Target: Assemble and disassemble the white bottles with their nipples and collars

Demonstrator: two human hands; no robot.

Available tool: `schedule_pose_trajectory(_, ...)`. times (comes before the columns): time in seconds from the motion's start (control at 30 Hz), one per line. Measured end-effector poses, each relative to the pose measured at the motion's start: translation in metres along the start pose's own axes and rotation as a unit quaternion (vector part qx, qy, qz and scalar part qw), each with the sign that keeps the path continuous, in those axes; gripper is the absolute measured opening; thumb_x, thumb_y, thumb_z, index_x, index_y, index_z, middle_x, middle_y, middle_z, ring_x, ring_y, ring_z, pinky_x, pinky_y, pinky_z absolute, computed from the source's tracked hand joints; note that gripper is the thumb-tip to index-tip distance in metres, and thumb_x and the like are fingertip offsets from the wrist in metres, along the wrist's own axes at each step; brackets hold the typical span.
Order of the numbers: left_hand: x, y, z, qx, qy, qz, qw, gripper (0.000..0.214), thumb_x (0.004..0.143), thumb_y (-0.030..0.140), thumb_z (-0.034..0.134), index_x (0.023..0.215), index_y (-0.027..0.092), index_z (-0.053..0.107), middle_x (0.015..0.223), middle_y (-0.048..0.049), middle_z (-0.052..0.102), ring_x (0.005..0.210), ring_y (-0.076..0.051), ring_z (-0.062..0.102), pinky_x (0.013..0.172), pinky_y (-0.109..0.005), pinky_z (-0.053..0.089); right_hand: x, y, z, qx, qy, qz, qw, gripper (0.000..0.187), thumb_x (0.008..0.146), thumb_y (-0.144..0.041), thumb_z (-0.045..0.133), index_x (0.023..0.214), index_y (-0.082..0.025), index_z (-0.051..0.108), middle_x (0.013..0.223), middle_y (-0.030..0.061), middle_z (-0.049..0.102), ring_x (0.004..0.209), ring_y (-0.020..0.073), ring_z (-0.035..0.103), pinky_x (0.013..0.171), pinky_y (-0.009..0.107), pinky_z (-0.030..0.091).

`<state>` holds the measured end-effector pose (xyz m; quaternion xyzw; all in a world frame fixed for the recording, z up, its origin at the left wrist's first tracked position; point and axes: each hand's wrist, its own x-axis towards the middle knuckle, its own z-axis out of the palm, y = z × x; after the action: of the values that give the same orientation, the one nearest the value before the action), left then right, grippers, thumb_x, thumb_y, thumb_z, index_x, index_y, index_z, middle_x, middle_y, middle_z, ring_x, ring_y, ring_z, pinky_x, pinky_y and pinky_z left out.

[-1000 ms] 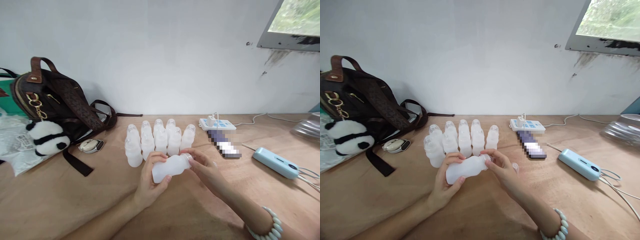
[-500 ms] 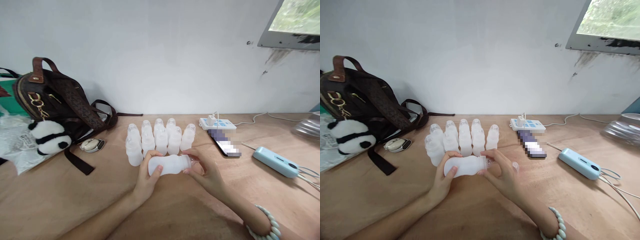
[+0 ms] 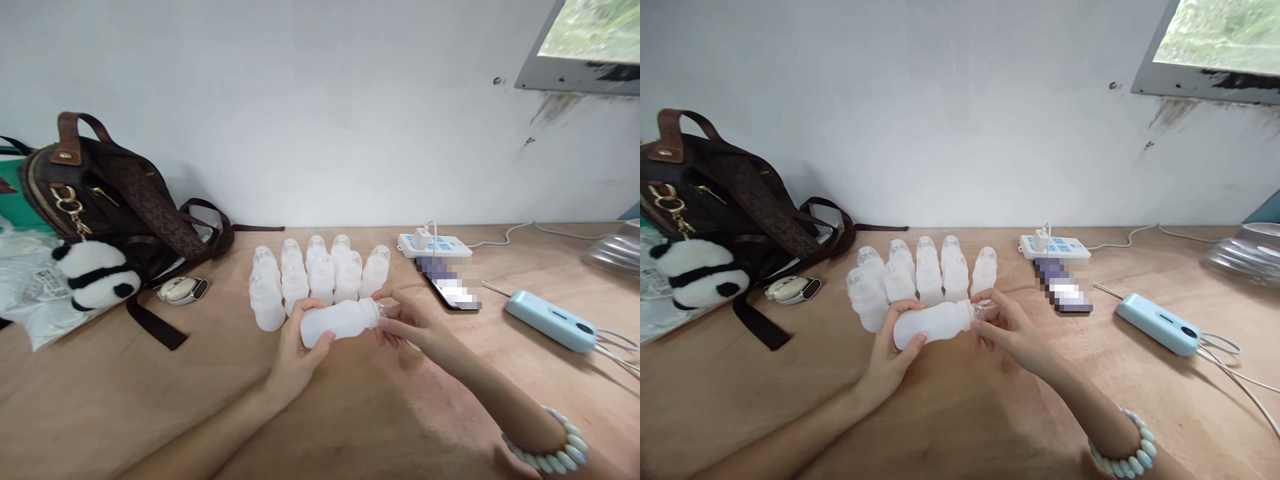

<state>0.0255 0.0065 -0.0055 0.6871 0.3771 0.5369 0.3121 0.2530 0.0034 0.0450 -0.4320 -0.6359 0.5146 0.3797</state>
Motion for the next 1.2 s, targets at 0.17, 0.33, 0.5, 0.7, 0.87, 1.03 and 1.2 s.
schedule_pose_trajectory(0.17,-0.002,-0.002,-0.001,0.011,-0.027,0.052,0.998,0.029,0.083,0.024,0.064,0.110,0.027,0.054,0.096,-0.0005,0.062,0.080,-0.018,0.058,0.067,-0.027,0.046,0.004,0.013,0.003,-0.083,0.031,0.006,0.996,0.057,0.095,-0.065,0.043,0.058,-0.022,0.047,0.042,-0.0057,0.040,0.040,0.0093,0.035,0.044,0.026,0.028)
schedule_pose_trajectory(0.33,-0.001,-0.002,-0.002,-0.001,-0.008,0.006,1.000,0.025,0.086,0.027,0.062,0.109,0.026,0.053,0.094,-0.0003,0.062,0.077,-0.017,0.057,0.065,-0.026,0.046,-0.002,0.008,0.000,-0.070,0.065,-0.028,0.995,0.039,0.094,-0.060,0.050,0.095,-0.023,0.063,0.088,0.0034,0.067,0.068,0.0150,0.060,0.062,0.029,0.048)
schedule_pose_trajectory(0.5,0.000,0.003,-0.001,-0.007,-0.006,-0.009,1.000,0.024,0.086,0.029,0.061,0.108,0.024,0.054,0.096,-0.0009,0.063,0.079,-0.017,0.059,0.067,-0.026,0.047,-0.003,0.006,0.000,-0.042,0.035,-0.026,0.998,0.044,0.088,-0.047,0.066,0.124,-0.029,0.050,0.099,0.0022,0.067,0.081,0.0178,0.064,0.076,0.034,0.052)
schedule_pose_trajectory(0.7,-0.002,0.003,-0.001,-0.004,-0.030,0.007,1.000,0.025,0.084,0.027,0.061,0.108,0.024,0.054,0.090,0.0005,0.063,0.073,-0.016,0.058,0.063,-0.025,0.045,-0.002,0.012,0.003,-0.040,0.029,-0.010,0.999,0.039,0.099,-0.057,0.041,0.124,-0.028,0.048,0.087,0.0022,0.065,0.074,0.0180,0.060,0.067,0.033,0.048)
schedule_pose_trajectory(0.87,-0.002,0.002,-0.001,-0.009,-0.012,-0.008,1.000,0.025,0.085,0.030,0.062,0.107,0.023,0.054,0.093,-0.0003,0.063,0.078,-0.017,0.059,0.067,-0.026,0.047,-0.004,0.006,-0.001,-0.019,-0.020,-0.065,0.998,0.051,0.084,-0.041,0.070,0.128,-0.033,0.045,0.122,0.0043,0.058,0.106,0.0218,0.060,0.085,0.035,0.050)
schedule_pose_trajectory(1.03,-0.002,0.001,-0.001,-0.008,-0.020,-0.005,1.000,0.026,0.085,0.031,0.063,0.108,0.023,0.054,0.093,-0.0012,0.064,0.078,-0.018,0.060,0.067,-0.027,0.047,-0.002,0.014,0.002,-0.024,0.021,-0.015,0.999,0.033,0.098,-0.052,0.047,0.120,-0.027,0.050,0.089,0.0023,0.066,0.075,0.0175,0.058,0.070,0.034,0.047)
schedule_pose_trajectory(1.2,0.000,0.000,-0.001,-0.022,-0.002,-0.012,1.000,0.022,0.087,0.031,0.061,0.108,0.023,0.054,0.097,-0.0017,0.063,0.083,-0.019,0.060,0.070,-0.027,0.049,-0.003,0.011,0.000,-0.050,-0.010,-0.073,0.996,0.044,0.091,-0.044,0.062,0.131,-0.032,0.045,0.123,0.0050,0.058,0.096,0.0192,0.058,0.080,0.033,0.048)
